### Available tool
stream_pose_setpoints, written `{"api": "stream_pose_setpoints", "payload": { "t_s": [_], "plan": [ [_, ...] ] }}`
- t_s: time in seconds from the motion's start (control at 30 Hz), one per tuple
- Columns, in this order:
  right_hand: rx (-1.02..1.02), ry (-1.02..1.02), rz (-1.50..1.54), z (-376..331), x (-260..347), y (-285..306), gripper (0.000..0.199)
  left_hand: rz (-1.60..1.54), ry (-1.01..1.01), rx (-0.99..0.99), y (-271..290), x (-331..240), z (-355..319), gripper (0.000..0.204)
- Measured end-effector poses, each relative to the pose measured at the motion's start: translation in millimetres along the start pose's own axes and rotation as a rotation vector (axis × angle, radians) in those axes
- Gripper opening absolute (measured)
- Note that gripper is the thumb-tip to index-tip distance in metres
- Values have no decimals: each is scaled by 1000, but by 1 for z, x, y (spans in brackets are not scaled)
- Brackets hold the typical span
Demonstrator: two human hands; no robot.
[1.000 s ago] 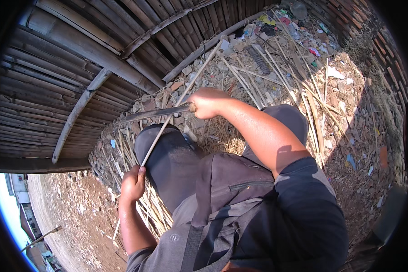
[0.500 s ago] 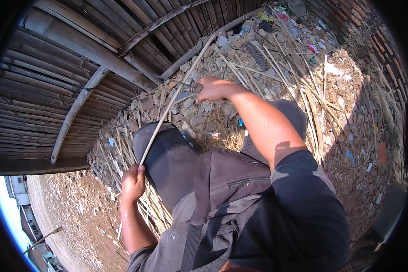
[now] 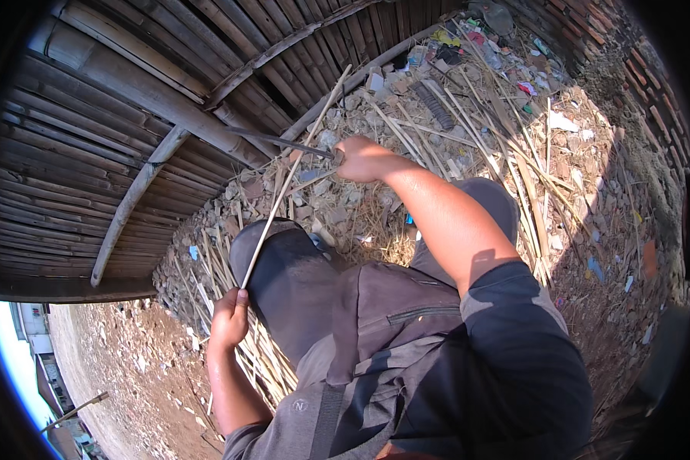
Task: The person holds a bamboo strip and repeatedly scrapes along its surface using a knife.
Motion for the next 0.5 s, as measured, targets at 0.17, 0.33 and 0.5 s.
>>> {"api": "stream_pose_setpoints", "payload": {
  "t_s": [0.17, 0.33, 0.5],
  "plan": [
    [-87, -99, -67, 25, -58, 35, 43, 53, -14, -26, 0, -4, 1, 44],
    [246, 28, -273, -25, 42, -43, 35, 209, 26, -38, 12, -20, -5, 41],
    [77, 10, 50, 3, -10, 4, 50, 126, 6, -102, 3, -17, -3, 42]
  ]
}}
Point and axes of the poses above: each hand's wrist, its own z-axis towards the middle knuckle, its own y-axis out of the back of the hand, x = y × z, the point moved 6 cm from there along z, towards the middle knuckle, and after that the axes turned 12 degrees about z, right-handed, at the moved point
